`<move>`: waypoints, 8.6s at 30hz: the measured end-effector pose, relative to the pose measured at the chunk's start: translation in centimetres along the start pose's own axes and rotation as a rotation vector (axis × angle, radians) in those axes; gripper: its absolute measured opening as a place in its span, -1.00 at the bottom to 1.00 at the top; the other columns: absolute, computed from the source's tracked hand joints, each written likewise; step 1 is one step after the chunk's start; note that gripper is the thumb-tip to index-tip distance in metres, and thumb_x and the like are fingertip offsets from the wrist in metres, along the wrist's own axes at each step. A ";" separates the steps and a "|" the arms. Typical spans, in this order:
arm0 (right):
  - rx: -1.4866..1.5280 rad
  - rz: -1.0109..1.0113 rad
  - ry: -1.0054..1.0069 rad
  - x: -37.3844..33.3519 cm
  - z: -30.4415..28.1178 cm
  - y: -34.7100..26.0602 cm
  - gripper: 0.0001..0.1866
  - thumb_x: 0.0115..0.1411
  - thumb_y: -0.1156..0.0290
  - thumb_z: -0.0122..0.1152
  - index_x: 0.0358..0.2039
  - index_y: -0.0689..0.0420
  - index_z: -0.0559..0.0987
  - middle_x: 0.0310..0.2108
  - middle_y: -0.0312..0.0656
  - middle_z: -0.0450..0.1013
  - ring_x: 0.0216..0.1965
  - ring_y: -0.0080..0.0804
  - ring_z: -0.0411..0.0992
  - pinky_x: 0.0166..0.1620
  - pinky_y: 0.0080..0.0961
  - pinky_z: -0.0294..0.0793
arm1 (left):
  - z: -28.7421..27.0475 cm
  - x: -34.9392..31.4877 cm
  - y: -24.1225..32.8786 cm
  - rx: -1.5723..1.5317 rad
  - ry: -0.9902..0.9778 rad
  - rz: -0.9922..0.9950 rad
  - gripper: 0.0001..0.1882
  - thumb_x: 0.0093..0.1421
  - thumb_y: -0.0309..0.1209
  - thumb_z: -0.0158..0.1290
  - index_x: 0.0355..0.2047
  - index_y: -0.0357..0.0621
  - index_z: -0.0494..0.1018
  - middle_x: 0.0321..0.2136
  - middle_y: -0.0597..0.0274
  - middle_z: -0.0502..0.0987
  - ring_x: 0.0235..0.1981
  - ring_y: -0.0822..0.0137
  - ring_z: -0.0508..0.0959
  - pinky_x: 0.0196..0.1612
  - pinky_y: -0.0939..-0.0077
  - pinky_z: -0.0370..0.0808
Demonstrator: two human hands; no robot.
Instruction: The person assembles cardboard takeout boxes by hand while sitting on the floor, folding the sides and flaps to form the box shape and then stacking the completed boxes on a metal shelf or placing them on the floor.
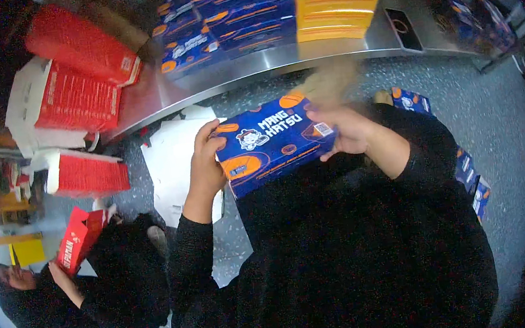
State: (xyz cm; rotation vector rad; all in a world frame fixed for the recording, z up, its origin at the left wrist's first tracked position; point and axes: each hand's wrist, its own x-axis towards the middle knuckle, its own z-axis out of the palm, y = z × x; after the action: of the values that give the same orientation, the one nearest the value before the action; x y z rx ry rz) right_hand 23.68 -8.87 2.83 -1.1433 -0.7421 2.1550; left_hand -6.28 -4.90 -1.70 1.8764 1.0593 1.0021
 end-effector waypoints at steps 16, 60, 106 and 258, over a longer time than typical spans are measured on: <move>0.534 -1.098 0.837 -23.0 -17.8 8.5 -0.56 0.03 0.23 0.04 -0.06 0.01 0.27 -0.25 -0.16 0.34 -0.24 -0.27 0.36 -0.39 -0.24 0.48 | 7.2 2.5 -2.4 0.766 -0.375 -0.147 -0.46 -0.02 -0.14 0.07 -0.08 -0.23 0.34 -0.18 -0.05 0.43 -0.10 0.10 0.40 -0.03 0.38 0.29; -0.500 0.318 2.498 -34.2 -26.6 24.8 -0.77 0.09 0.32 -0.06 -0.36 0.19 0.48 -0.44 0.01 0.44 -0.40 -0.03 0.41 -0.37 -0.22 0.35 | 7.0 3.6 -3.5 0.563 -0.284 -0.384 -0.41 -0.05 -0.20 0.14 -0.06 -0.28 0.31 -0.12 -0.06 0.40 -0.08 0.17 0.40 -0.02 0.42 0.28; 0.242 -0.192 0.317 0.2 -1.7 -1.0 -0.76 0.07 0.45 0.00 -0.28 0.35 0.41 -0.38 -0.06 0.45 -0.39 -0.23 0.45 -0.26 -0.33 0.47 | 5.3 -3.2 1.9 0.050 0.182 0.156 -0.43 -0.17 -0.32 0.12 -0.08 -0.14 0.31 -0.02 0.02 0.21 -0.18 0.14 0.39 -0.12 0.34 0.35; 0.395 -0.466 0.387 -19.7 -9.6 9.4 -0.55 0.00 0.25 0.06 -0.07 0.02 0.25 -0.21 -0.22 0.35 -0.13 -0.33 0.33 -0.32 -0.17 0.47 | 16.9 1.7 11.3 0.279 -0.183 0.809 -0.36 -0.25 -0.39 0.27 -0.15 0.08 0.18 -0.05 0.04 0.21 0.04 -0.08 0.16 0.04 0.07 0.15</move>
State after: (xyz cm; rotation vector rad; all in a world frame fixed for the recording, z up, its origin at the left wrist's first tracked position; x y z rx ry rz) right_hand 38.79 -27.26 2.11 -1.0102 -0.3411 1.5403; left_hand 12.74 -11.46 1.56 2.6566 0.3133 1.1085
